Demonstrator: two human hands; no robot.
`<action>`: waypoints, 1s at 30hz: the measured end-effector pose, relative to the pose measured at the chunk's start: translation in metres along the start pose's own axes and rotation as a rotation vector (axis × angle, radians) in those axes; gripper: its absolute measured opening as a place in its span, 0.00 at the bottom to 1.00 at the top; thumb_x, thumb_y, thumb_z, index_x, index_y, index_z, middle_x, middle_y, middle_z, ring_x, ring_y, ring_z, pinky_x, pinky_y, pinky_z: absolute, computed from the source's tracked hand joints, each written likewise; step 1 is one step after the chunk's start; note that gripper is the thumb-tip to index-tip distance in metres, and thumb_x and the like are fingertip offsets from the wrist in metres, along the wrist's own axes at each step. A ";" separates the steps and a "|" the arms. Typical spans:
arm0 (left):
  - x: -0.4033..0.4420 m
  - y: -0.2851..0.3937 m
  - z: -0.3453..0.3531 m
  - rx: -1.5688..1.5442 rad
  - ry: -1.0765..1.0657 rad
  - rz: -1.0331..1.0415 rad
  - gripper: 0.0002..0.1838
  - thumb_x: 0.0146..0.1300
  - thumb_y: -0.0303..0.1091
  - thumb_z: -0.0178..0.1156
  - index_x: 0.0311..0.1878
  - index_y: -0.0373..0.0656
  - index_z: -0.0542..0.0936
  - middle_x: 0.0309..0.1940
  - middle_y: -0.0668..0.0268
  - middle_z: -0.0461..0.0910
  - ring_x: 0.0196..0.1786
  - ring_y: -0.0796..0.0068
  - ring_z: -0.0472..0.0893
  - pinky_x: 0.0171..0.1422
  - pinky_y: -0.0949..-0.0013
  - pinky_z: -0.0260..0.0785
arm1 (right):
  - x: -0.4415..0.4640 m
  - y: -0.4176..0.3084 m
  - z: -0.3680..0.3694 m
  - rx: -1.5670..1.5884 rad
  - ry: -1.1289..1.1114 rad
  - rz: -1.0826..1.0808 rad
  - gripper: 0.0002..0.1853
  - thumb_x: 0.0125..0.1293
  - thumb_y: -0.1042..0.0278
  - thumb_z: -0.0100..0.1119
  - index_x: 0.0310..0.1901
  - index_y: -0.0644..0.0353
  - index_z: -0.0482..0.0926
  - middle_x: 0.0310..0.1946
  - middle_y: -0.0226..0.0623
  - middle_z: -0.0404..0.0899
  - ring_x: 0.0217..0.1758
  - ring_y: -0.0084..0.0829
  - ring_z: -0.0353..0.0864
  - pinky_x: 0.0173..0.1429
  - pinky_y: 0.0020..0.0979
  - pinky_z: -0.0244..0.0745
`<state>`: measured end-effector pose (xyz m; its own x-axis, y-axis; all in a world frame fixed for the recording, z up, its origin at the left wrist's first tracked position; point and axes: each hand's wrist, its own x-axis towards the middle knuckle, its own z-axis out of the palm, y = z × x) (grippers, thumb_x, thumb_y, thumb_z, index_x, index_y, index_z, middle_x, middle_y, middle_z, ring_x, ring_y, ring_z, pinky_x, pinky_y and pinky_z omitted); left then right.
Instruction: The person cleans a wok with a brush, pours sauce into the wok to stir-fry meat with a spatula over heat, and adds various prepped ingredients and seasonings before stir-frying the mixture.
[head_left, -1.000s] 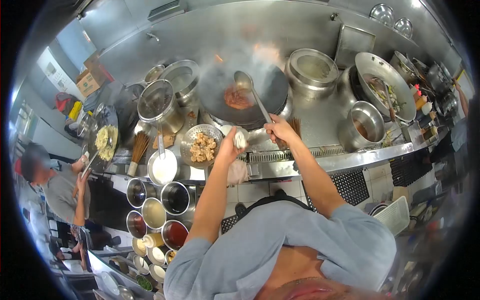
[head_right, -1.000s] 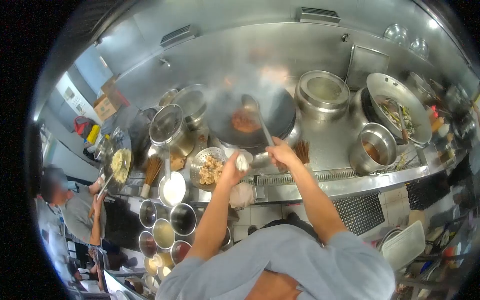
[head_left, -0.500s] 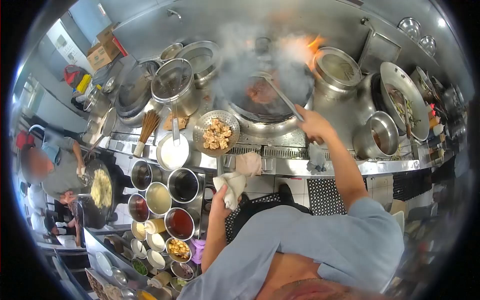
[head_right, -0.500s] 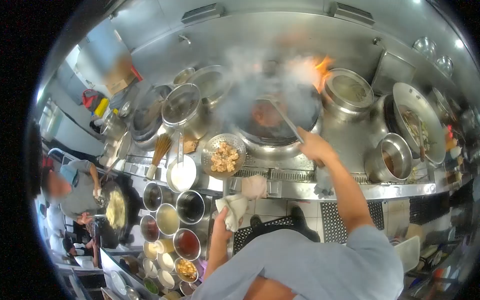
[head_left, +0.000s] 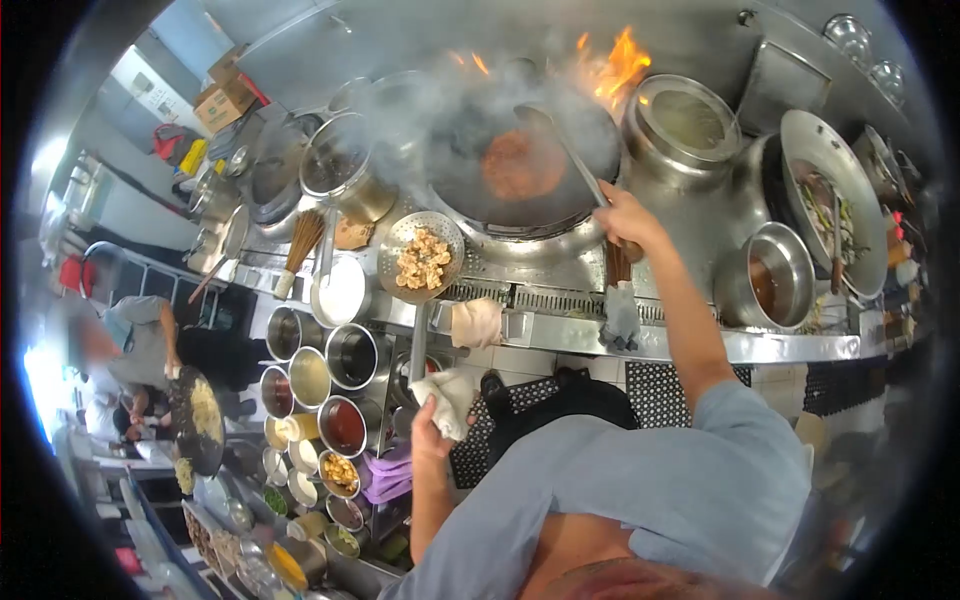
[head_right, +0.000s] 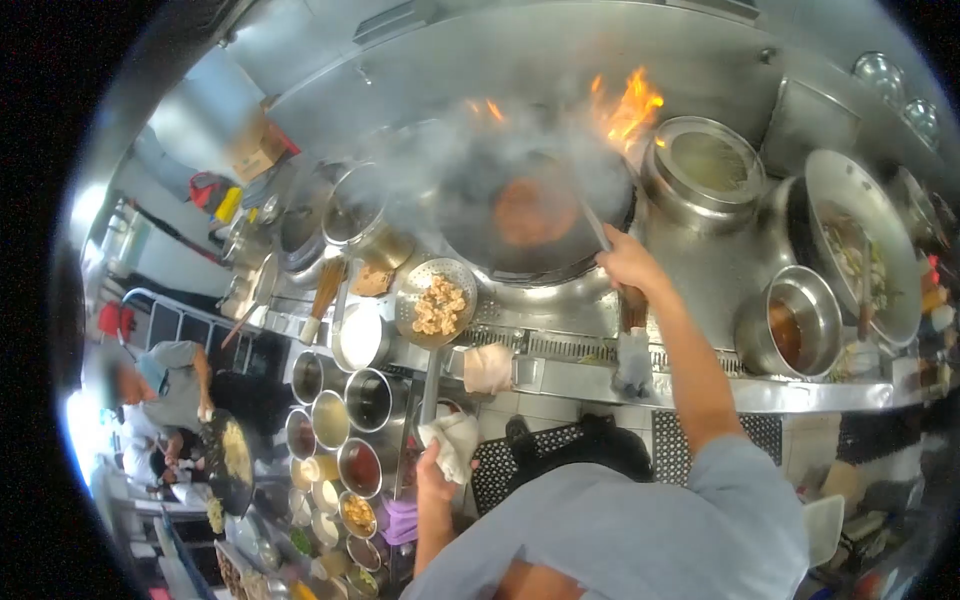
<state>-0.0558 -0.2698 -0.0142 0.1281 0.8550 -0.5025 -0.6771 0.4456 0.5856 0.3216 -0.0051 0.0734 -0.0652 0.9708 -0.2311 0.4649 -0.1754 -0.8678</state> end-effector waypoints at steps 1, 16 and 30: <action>-0.010 -0.012 0.007 -0.040 -0.035 0.042 0.36 0.60 0.50 0.59 0.67 0.44 0.61 0.59 0.52 0.71 0.58 0.49 0.74 0.43 0.52 0.75 | -0.008 0.008 -0.013 0.103 -0.095 0.007 0.36 0.57 0.75 0.49 0.71 0.56 0.56 0.21 0.38 0.74 0.14 0.24 0.70 0.22 0.31 0.68; -0.136 -0.122 0.021 -0.131 0.385 0.405 0.29 0.62 0.43 0.62 0.63 0.40 0.68 0.48 0.59 0.77 0.44 0.68 0.80 0.42 0.66 0.77 | -0.033 -0.010 0.021 -0.339 -0.048 -0.576 0.22 0.70 0.62 0.50 0.61 0.66 0.70 0.53 0.47 0.78 0.54 0.39 0.78 0.61 0.34 0.68; -0.344 -0.293 -0.042 -0.353 0.915 0.671 0.32 0.58 0.45 0.67 0.61 0.38 0.69 0.51 0.59 0.76 0.47 0.70 0.77 0.48 0.66 0.73 | -0.247 -0.066 0.372 0.881 -1.705 -0.316 0.35 0.70 0.38 0.39 0.40 0.67 0.81 0.26 0.46 0.81 0.35 0.39 0.80 0.76 0.55 0.42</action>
<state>0.0681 -0.7056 -0.0397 -0.7965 0.3189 -0.5138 -0.5921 -0.2390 0.7696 -0.0213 -0.2939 0.0244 -0.9487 -0.0784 0.3063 -0.2003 -0.6005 -0.7742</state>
